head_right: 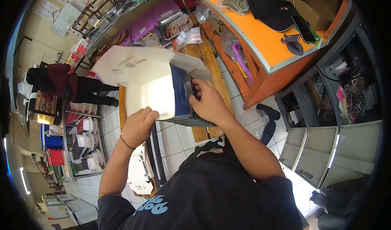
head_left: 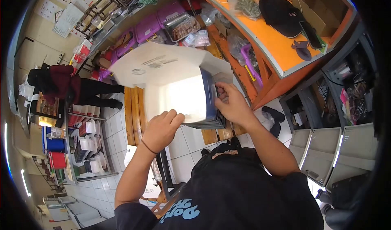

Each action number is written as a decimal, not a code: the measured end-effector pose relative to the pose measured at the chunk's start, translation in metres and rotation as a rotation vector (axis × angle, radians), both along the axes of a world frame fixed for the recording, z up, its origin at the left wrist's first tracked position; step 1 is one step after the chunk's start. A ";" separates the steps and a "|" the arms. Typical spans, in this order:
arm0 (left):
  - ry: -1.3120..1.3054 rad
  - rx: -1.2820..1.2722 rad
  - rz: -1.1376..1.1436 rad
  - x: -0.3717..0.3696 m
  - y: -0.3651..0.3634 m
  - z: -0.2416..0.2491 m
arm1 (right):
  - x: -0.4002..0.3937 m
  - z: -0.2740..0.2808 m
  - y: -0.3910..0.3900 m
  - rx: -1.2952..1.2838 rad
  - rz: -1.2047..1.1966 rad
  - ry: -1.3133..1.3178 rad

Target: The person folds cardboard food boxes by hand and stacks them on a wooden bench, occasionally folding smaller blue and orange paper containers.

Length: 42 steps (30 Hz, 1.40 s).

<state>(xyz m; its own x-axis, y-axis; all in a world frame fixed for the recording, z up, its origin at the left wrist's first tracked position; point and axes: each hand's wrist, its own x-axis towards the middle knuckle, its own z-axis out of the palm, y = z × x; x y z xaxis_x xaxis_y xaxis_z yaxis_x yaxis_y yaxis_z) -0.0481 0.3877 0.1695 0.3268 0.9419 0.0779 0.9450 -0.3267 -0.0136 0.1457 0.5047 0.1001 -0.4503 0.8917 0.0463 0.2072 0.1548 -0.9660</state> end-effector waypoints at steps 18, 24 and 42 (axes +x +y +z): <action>0.287 -0.186 0.022 0.010 -0.003 0.009 | 0.005 0.007 -0.009 -0.057 0.244 -0.087; -0.390 -0.220 0.299 0.049 0.029 0.025 | 0.007 -0.004 -0.005 0.145 0.289 -0.058; -0.373 -0.052 0.502 0.058 0.086 -0.014 | -0.016 0.007 0.018 -0.021 0.085 0.048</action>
<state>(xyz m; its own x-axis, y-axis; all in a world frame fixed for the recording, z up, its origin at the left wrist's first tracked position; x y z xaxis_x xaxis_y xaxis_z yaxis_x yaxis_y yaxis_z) 0.0094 0.4740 0.1556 -0.1965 0.9792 0.0514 0.9215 0.1665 0.3510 0.1301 0.5224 0.1067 -0.5225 0.8511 0.0513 0.1476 0.1495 -0.9777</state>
